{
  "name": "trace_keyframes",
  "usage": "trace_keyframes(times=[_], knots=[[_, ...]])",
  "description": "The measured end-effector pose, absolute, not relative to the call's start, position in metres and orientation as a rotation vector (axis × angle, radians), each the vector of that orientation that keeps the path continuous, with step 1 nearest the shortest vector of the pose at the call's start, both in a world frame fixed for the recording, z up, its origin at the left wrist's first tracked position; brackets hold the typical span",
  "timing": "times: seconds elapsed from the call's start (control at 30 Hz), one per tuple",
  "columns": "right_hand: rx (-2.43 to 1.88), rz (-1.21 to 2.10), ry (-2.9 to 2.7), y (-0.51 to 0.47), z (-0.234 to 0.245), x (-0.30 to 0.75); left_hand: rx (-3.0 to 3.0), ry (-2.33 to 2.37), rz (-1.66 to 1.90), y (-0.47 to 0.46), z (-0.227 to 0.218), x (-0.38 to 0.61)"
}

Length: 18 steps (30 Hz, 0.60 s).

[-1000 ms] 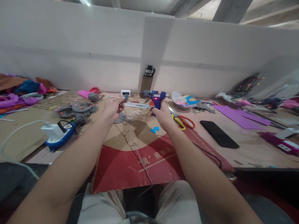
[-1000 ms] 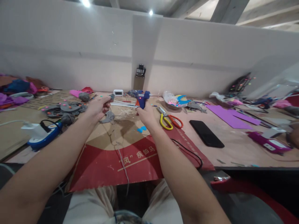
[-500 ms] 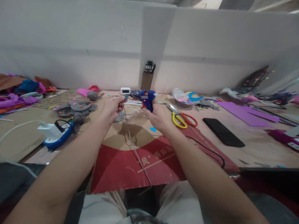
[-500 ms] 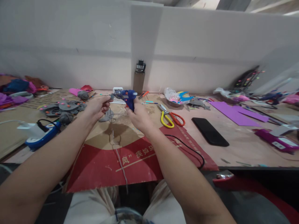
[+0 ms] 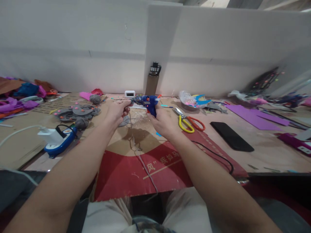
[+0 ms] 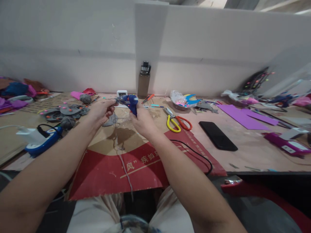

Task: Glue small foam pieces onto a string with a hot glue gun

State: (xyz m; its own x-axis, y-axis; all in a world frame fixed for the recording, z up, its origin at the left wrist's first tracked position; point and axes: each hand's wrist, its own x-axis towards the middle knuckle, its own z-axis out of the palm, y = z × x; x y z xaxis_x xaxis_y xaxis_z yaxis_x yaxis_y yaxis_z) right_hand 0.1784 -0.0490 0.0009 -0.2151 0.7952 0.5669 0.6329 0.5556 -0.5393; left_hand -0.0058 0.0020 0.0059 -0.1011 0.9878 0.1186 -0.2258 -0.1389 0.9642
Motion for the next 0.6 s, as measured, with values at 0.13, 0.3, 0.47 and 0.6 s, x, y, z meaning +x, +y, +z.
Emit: trace_keyframes(times=[0.13, 0.3, 0.47, 0.6], knots=[[-1.135, 0.222, -1.962, -0.0510, 0.0026, 0.1782, 1.127, 1.035, 1.471, 0.0027, 0.0049, -0.0051], [-1.136, 0.228, -1.963, -0.0507, 0.0029, 0.1794, 1.131, 1.038, 1.488, 0.0045, 0.0040, -0.0064], [-1.120, 0.232, -1.965, -0.0474, 0.0007, 0.1794, 1.146, 1.034, 1.472, 0.0045, 0.0041, -0.0064], [-1.121, 0.238, -1.969, -0.0458, 0.0000, 0.1797, 1.171, 1.040, 1.447, 0.0039, 0.0049, -0.0064]])
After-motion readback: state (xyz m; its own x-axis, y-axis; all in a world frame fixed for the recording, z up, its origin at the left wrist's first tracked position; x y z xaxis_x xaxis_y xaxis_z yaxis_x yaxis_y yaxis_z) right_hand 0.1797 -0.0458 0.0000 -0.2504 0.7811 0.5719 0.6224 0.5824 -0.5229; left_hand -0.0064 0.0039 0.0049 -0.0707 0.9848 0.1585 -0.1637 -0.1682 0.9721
